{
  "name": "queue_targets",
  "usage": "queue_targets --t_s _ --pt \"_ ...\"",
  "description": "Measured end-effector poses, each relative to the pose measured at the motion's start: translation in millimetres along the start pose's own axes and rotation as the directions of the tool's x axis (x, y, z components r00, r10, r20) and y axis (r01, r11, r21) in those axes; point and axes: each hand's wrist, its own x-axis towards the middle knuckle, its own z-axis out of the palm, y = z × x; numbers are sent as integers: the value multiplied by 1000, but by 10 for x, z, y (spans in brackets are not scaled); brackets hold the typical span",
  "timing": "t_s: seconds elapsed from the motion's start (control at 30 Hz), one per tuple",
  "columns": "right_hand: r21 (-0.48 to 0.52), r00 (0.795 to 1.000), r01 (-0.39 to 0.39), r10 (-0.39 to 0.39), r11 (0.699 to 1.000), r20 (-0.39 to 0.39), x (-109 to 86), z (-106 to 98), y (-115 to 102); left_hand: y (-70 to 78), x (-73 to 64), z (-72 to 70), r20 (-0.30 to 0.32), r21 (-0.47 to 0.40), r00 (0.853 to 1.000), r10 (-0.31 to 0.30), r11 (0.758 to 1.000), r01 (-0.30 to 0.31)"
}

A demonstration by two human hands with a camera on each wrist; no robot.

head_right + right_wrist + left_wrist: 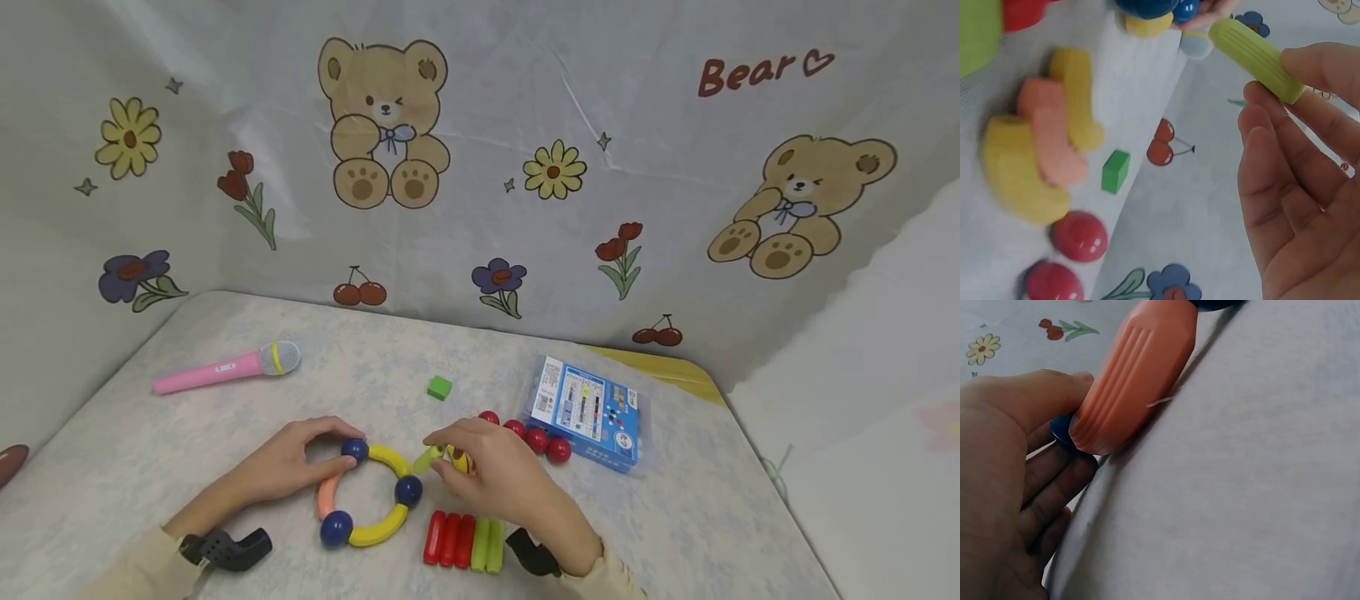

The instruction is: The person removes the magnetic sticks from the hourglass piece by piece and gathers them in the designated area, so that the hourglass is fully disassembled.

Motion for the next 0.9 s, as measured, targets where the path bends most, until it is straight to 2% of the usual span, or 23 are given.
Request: queue_targets --t_s 0.2,0.6,0.7,0.9 --pt "108 996 -87 89 990 -18 -215 -57 149 2 -5 -3 -4 2 1000 8 1000 -8" --pt "195 990 -139 142 971 -2 -581 -105 364 7 2 -3 -3 2 1000 10 1000 -10" --pt "207 987 -159 155 965 33 -644 -130 402 7 0 -7 -8 3 1000 13 1000 -13" --pt "229 974 -198 166 953 154 -716 -177 469 -5 3 -1 -10 13 1000 11 1000 -11"
